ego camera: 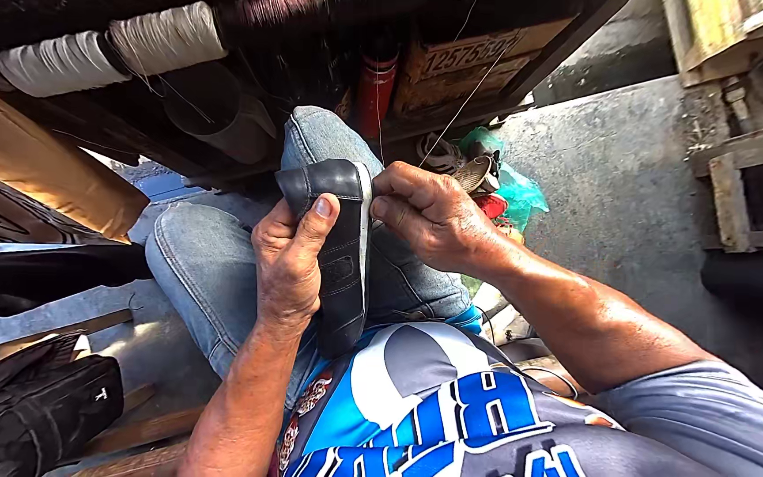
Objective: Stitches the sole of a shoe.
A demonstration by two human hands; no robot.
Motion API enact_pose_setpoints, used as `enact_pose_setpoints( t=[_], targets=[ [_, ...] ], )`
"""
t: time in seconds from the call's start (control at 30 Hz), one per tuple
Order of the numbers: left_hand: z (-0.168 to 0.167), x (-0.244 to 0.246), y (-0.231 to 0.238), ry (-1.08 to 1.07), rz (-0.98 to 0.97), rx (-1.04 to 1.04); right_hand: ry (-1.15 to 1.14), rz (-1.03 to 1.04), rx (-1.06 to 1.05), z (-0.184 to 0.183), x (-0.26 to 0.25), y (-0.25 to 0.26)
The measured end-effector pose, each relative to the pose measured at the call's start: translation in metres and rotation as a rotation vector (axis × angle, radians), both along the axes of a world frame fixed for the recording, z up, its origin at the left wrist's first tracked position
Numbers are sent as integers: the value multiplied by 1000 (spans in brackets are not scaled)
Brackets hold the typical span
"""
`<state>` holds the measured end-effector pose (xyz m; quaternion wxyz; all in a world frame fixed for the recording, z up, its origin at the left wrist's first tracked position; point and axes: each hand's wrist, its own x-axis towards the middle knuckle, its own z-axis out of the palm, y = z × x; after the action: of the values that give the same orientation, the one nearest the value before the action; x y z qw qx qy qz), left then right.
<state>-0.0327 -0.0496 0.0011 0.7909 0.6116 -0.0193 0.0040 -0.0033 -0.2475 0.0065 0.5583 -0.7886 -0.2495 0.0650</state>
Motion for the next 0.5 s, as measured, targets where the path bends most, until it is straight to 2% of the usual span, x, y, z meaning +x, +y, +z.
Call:
enact_pose_setpoints(
  t=[0.1, 0.5],
  targets=[
    [2, 1, -1, -10, -5, -6, -35, -95, 16, -8, -7, 2],
    [3, -1, -4, -21, -17, -11, -25, -243, 111, -22, -17, 1]
  ],
)
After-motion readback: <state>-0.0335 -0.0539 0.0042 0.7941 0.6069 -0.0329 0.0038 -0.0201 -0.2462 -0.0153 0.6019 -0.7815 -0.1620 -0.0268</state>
